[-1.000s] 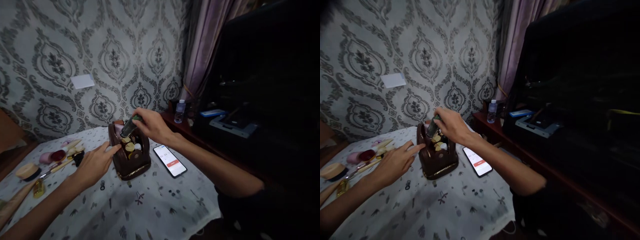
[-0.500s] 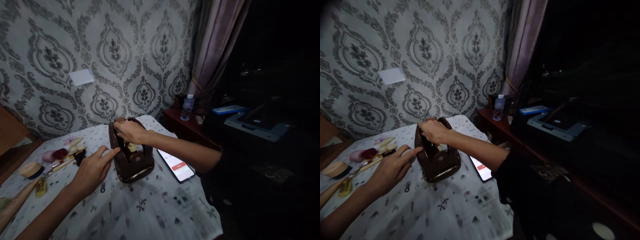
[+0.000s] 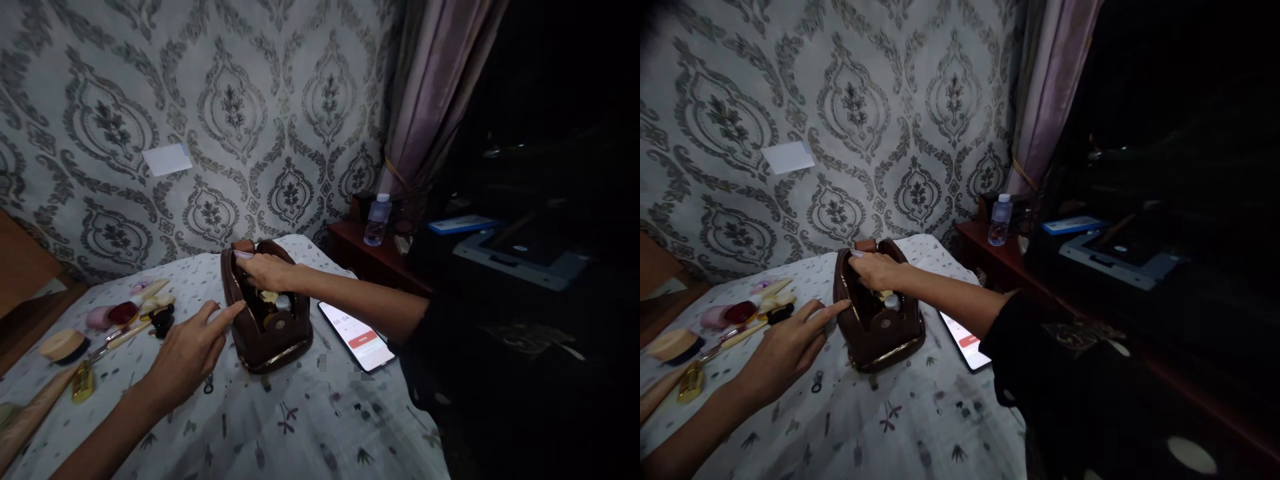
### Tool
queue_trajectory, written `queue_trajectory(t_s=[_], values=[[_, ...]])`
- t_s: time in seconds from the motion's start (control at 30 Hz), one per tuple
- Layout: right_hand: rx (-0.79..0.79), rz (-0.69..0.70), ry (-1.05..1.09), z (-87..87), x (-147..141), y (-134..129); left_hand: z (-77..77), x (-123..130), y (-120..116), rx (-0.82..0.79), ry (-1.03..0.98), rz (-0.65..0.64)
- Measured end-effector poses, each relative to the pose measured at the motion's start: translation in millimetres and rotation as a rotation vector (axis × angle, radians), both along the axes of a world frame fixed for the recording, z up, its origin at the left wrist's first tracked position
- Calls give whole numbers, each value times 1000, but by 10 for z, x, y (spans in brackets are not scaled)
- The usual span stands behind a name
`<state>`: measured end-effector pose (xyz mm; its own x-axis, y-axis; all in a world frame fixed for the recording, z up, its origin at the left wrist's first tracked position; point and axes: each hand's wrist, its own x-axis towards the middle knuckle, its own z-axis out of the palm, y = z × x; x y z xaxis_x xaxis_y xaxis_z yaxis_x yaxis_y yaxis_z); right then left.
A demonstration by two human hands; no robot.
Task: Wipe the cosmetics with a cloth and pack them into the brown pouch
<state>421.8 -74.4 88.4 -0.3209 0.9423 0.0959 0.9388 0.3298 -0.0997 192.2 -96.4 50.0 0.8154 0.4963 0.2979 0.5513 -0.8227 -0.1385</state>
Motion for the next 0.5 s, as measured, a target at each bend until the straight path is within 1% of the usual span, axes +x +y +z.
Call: queue_trajectory(t_s=[0.1, 0.2, 0.33, 0.5], values=[[35, -2, 0, 57, 59, -2, -1, 9, -16, -4, -2, 15], [84, -78, 66, 133, 115, 56, 12, 17, -30, -24, 2, 17], [53, -195, 135, 201, 115, 223, 43, 27, -42, -69, 31, 29], [-7, -253, 125, 179, 12, 433, 53, 35, -40, -95, 35, 30]])
